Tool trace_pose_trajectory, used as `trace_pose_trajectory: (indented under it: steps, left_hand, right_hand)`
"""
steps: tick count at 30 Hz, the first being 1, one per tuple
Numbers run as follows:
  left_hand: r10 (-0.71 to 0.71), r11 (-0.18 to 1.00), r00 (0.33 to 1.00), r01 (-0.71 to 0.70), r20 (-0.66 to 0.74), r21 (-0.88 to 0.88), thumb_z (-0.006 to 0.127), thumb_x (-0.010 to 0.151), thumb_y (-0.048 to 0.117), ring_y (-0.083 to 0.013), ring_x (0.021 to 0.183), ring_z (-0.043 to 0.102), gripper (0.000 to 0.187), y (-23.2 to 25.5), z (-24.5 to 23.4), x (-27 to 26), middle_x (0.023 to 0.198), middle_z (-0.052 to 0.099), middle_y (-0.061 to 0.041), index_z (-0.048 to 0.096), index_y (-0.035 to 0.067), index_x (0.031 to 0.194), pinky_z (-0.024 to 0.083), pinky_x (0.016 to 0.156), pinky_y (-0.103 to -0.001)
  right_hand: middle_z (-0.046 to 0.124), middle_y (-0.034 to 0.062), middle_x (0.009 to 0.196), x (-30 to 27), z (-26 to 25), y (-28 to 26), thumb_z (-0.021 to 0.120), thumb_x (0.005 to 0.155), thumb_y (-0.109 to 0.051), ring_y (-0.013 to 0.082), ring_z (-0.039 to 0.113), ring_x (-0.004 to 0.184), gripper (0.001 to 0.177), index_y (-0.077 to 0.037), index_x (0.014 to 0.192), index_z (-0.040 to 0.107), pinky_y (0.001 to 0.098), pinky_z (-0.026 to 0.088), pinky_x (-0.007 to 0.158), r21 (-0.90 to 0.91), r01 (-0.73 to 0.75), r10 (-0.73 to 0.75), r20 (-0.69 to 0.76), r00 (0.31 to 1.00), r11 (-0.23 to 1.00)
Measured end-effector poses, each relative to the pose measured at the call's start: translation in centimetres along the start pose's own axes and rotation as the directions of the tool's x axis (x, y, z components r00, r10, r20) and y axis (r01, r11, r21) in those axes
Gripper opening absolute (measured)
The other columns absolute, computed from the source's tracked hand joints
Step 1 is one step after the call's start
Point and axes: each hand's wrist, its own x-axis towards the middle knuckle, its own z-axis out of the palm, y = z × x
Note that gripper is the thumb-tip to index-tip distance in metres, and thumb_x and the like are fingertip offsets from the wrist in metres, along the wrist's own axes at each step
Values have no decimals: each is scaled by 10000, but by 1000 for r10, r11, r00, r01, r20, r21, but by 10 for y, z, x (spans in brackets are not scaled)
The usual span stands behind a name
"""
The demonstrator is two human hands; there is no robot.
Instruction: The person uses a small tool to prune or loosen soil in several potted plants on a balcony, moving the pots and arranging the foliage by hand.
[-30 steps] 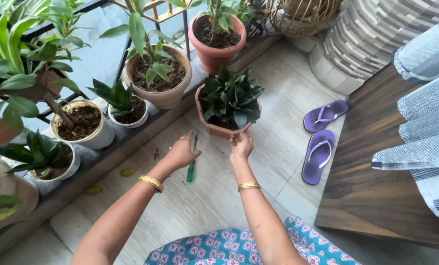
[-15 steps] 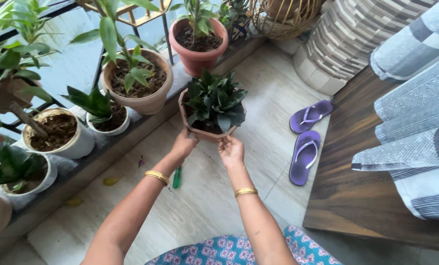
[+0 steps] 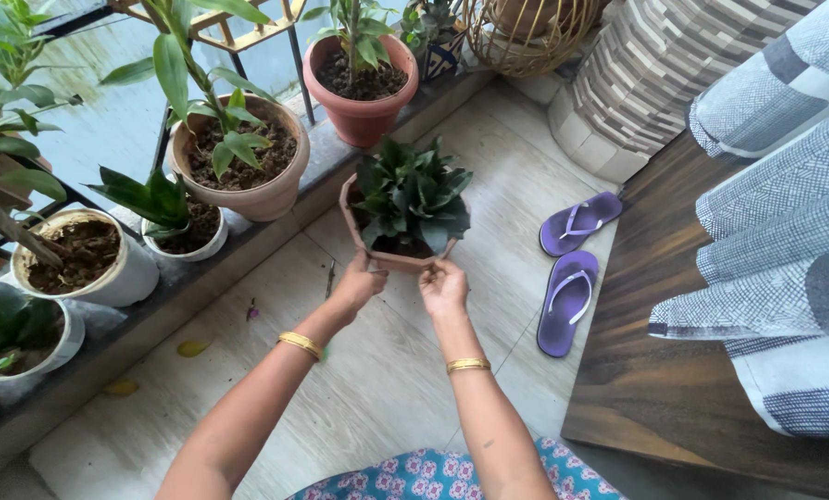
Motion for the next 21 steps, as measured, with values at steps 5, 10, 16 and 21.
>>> trace_pose_trajectory:
  steps: [5,10,16,21]
  left_hand:
    - [24,999,994,-28,106,39,654,810,4,-195,1010,657,924,-13,25,23,1186,625,-124,156,64,1586,553,750,-315]
    - [4,971,970,-62,243,229,671,840,58,-247,1064,661,889,-16,56,44,1314,633,-168,221,32,1606,561,850,-345]
    - [48,866,955,-186,293,464,693,846,151,-300,1201,647,864,4,60,36,1390,618,-236,282,31,1597,505,1005,-366]
    - [103,710,980,-192,169,678,759,837,261,-380,1350,547,878,5,37,31,1486,491,-313,327,-8,1553,454,1110,-396]
  right_hand:
    - [649,26,874,10,-18,-37,607,858,-27,161,607,773,130,-102,959,638,290,503,655,42,66,-65,-20,998,997]
    - [647,7,870,24,-29,-85,645,880,16,135,603,758,164,-92,1001,667,272,498,642,77,211,-210,-23,977,974]
    - [648,-14,941,20,-17,-96,672,907,-123,114,597,772,245,-128,1151,691,254,479,625,-102,398,-408,-100,908,912]
    - [596,64,1133,-7,-4,-22,606,982,-456,229,618,872,519,-282,1438,430,383,542,726,-251,303,-365,-257,895,919]
